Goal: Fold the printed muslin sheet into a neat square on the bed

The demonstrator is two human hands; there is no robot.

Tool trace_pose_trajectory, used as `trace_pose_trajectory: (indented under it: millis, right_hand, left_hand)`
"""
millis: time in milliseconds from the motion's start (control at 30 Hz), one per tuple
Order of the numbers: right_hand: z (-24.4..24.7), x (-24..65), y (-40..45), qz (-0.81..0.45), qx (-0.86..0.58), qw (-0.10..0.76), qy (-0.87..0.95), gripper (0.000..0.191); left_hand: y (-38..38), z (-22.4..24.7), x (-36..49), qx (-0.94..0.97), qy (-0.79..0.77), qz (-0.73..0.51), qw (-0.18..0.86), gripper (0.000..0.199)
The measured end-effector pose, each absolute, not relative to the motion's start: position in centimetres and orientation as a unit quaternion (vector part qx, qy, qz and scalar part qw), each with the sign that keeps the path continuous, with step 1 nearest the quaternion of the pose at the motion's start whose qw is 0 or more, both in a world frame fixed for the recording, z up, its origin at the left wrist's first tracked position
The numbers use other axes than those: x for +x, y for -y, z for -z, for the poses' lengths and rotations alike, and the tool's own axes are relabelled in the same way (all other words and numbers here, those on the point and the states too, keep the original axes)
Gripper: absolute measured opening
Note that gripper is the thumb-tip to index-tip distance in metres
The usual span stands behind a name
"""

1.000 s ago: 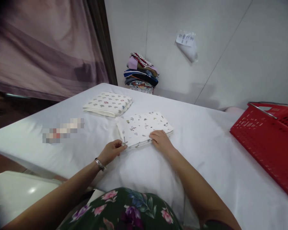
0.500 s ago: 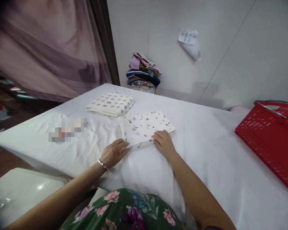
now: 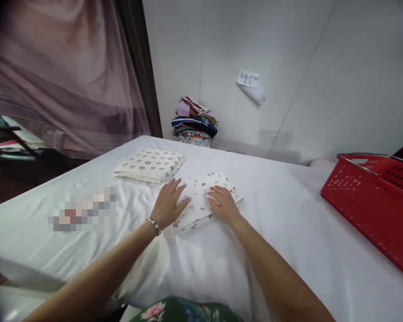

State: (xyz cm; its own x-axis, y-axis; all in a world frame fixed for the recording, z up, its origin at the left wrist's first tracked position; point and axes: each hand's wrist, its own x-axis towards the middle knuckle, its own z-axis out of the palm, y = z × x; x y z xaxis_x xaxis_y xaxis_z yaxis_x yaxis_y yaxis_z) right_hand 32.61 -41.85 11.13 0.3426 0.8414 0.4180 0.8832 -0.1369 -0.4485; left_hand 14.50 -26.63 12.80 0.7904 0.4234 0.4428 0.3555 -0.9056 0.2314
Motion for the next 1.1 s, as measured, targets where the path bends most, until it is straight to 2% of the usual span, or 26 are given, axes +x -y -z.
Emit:
trace_pose_trajectory:
  millis: [67,167,267,400,500,633,800,967,1033,1100]
  right_hand:
    - [-11.5,34.1,40.5,0.003,-0.800,0.243,0.548,0.044]
    - [-10.7,36.9,39.7,-0.079,-0.873,0.140,0.460,0.062]
    - [-9.3,38.4,39.9,-0.100,-0.889,0.104,0.434,0.067]
    - [-9.2,38.4,39.8,-0.107,-0.889,0.085,0.436,0.068]
    - [-10.6,37.9,38.3,-0.081,-0.884,0.081,0.454,0.070]
    - [-12.0,37.9,34.7,-0.030,-0.835,0.097,0.540,0.073]
    - [-10.4,39.2,32.0,-0.098,-0.844,0.078,0.521,0.076]
    - [-9.0,39.8,31.9,-0.092,-0.842,0.097,0.523,0.075]
    - [-9.3,40.0,31.9,-0.113,-0.839,0.119,0.518,0.074]
    - [-9.9,40.5,31.9,-0.151,-0.839,0.177,0.492,0.070]
  left_hand:
    - [25.8,-11.0,15.7,0.945,-0.258,-0.188,0.068,0.059]
    - [25.1,-8.4,16.0,0.944,-0.288,-0.134,0.085,0.065]
    - [24.9,-7.4,15.6,0.946,-0.282,-0.137,0.080,0.065]
    - [25.0,-8.2,15.4,0.950,-0.278,-0.117,0.085,0.065]
    - [24.3,-9.7,16.1,0.949,-0.281,-0.107,0.091,0.066]
    - [22.0,-10.6,18.0,0.942,-0.294,-0.156,0.047,0.069]
    - [19.5,-8.3,19.0,0.937,-0.328,-0.112,0.050,0.073]
    - [19.5,-7.3,18.9,0.934,-0.329,-0.129,0.050,0.071]
    - [19.7,-7.7,18.9,0.933,-0.331,-0.131,0.055,0.069]
    - [19.7,-8.5,18.9,0.933,-0.330,-0.130,0.067,0.067]
